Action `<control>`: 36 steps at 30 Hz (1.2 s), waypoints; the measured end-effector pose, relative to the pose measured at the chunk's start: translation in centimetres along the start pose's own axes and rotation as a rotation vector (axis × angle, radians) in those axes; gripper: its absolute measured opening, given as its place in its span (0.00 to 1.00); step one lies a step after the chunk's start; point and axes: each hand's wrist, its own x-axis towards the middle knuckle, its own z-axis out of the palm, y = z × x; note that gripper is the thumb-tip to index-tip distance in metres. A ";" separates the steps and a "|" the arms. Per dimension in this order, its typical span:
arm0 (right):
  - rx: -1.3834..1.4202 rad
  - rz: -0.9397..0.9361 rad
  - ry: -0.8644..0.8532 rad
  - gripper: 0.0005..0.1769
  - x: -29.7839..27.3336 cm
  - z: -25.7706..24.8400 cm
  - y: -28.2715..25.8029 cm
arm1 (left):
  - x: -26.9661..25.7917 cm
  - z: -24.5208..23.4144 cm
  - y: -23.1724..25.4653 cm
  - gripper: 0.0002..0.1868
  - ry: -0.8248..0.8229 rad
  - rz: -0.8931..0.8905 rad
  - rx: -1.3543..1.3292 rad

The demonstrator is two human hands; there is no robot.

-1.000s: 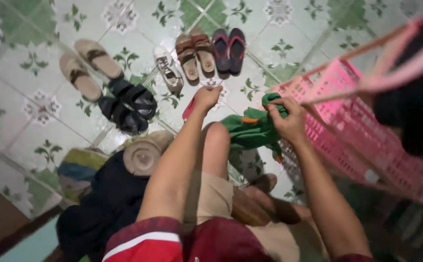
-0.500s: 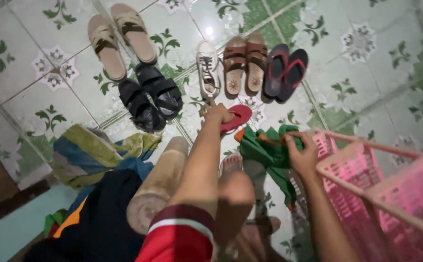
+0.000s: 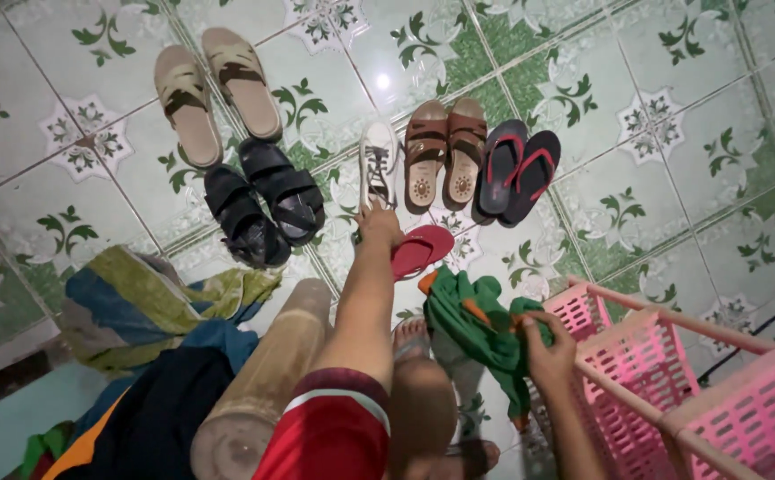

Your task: The person sits on the floor and wipes a white sneaker with a green cloth. They rotate the shoe to clean the upper, sides, and sole, then place it on a pink plastic shoe rack.

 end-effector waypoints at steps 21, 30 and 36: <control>0.042 0.060 0.337 0.17 -10.5 -6.8 -8.9 | -27.3 -4.4 11.9 0.23 0.727 0.516 -1.017; 0.672 -0.074 0.201 0.33 -18.1 -14.4 -11.8 | -51.8 -3.7 9.8 0.17 0.386 1.170 -1.136; 1.198 -0.010 -0.038 0.39 -24.7 -15.8 -11.9 | -59.2 -0.9 8.2 0.19 0.034 1.219 -1.168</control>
